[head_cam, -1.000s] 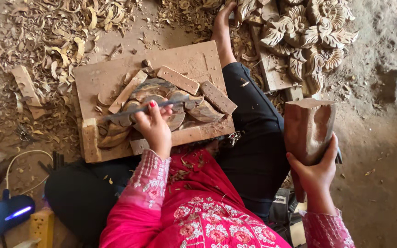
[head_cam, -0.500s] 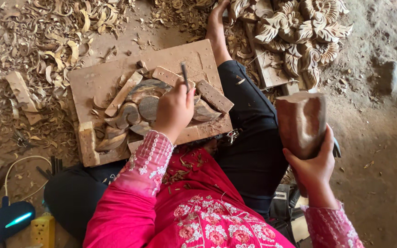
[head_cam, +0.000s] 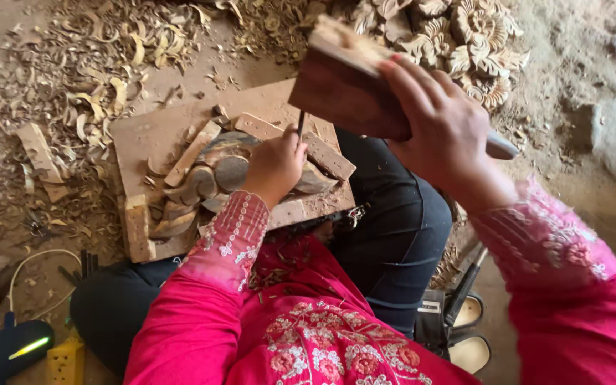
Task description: The person carves a decorative floral pattern into a rectangular wooden block using a chisel and a wooden mallet. They repeatedly strike the chisel to remove wood shavings and refine the design.
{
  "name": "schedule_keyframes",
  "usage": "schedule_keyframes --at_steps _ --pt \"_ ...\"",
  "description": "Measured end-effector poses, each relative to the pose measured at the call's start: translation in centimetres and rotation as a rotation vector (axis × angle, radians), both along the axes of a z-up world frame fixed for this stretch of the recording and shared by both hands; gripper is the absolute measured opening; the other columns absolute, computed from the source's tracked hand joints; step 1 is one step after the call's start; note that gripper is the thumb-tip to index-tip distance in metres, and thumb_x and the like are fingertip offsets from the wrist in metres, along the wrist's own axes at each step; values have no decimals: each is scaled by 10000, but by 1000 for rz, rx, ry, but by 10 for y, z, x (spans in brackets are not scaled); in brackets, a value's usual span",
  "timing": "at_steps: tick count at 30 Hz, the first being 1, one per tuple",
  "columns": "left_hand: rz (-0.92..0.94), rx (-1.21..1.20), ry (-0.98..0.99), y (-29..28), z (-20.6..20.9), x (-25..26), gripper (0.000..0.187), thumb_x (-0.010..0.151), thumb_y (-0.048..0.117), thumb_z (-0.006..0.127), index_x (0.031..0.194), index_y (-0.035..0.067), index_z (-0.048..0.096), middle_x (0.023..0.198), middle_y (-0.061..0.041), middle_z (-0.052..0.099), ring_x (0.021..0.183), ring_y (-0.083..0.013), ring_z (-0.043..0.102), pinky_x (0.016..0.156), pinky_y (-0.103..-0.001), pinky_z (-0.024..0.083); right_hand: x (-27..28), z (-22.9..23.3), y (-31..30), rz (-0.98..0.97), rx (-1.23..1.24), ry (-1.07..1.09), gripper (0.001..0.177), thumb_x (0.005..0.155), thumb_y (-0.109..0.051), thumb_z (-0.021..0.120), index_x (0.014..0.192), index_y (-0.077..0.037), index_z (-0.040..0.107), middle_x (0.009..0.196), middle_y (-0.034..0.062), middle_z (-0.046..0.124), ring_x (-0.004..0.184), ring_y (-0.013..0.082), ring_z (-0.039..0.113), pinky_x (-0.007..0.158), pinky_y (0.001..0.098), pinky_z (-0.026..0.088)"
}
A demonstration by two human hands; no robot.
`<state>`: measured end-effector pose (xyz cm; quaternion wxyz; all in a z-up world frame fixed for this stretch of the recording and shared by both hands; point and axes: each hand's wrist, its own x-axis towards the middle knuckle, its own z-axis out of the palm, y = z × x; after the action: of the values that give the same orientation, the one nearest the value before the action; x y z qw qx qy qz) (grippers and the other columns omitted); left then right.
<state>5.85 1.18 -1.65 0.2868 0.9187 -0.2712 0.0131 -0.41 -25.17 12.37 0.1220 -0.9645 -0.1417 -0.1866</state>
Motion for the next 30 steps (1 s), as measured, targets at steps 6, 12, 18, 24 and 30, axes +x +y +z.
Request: schedule_keyframes --at_steps 6,12,18,24,30 --pt "-203 32 204 14 13 -82 327 1080 359 543 983 57 623 814 -133 680 743 -301 703 651 -428 574 -65 -30 -12 -221 464 37 1104 699 -261 950 1593 -23 349 1463 221 570 1334 331 593 1109 424 502" --pt "-402 -406 -109 0 0 -119 196 994 170 633 1142 49 589 1095 -131 660 1061 -349 666 927 -468 549 -154 -88 -39 -552 648 195 1076 680 -209 936 1590 -20 395 1441 181 598 1305 258 593 1107 386 492" --pt "-232 -433 -72 -64 0 -88 249 912 403 668 919 154 661 878 -59 632 893 -295 639 783 -453 467 -194 -128 -45 -773 750 217 1151 658 -204 930 1622 -17 330 1455 195 552 1297 276 568 1086 379 473" --pt "-91 -364 18 -87 -9 -75 461 969 512 616 701 139 652 722 -22 632 783 -274 644 729 -454 450 -200 -140 -46 -787 722 175 1153 693 -215 928 1645 -17 308 1486 193 535 1356 281 538 1136 389 443" --pt "-53 -421 32 -95 -13 -67 495 974 524 606 679 128 640 670 -36 615 710 -293 641 687 -472 456 -195 -136 -43 -701 727 152 1155 714 -149 919 1675 -23 292 1553 189 508 1416 278 513 1197 374 414"
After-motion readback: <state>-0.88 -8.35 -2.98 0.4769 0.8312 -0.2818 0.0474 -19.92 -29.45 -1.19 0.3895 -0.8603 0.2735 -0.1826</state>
